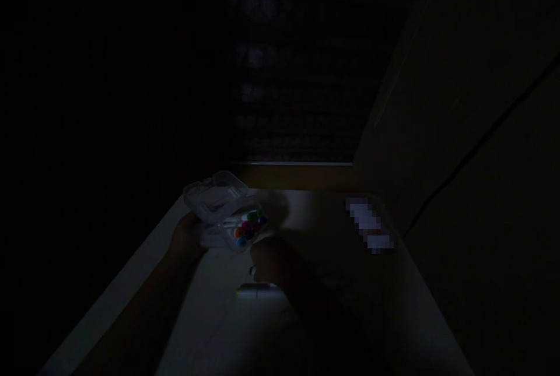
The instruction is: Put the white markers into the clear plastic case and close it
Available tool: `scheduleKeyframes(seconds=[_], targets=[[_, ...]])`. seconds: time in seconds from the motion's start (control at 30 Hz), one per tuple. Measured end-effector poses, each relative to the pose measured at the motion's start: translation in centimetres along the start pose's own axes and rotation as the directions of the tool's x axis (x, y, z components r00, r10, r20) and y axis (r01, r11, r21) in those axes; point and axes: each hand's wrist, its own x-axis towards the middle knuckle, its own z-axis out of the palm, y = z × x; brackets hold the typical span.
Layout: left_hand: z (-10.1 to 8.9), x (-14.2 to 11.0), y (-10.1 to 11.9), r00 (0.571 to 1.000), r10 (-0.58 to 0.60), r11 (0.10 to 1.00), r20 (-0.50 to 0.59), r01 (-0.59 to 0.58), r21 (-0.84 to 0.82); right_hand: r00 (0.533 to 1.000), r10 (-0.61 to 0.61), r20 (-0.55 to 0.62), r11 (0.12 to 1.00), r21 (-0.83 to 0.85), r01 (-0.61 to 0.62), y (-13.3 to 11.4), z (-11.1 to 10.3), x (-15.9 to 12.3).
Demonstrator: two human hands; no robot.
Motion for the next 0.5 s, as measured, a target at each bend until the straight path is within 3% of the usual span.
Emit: scheduleKeyframes(seconds=[0.1, 0.2, 0.37, 0.5], targets=[[0.3, -0.4, 0.2, 0.998, -0.04, 0.999, 0.045, 0.04, 0.002, 1.0, -0.026, -0.005, 0.999, -0.031, 0.026, 0.1, 0.0, 0.4], [0.5, -0.5, 0.3, 0.999, -0.042, 0.999, 0.024, 0.042, 0.004, 0.998, -0.036, -0.054, 0.999, -0.042, 0.034, 1.2, -0.1, 0.6], [0.4, -0.4, 0.1, 0.999, -0.03, 0.999, 0.035, 0.029, 0.017, 0.98, -0.054, -0.19, 0.998, 0.014, 0.057, 3.5, -0.9, 0.2], [0.6, -0.5, -0.1, 0.999, 0.003, 1.0, 0.035, -0.002, -0.015, 0.953, -0.015, -0.304, 0.997, 0.071, 0.039, 4.8, -2.7, -1.0]])
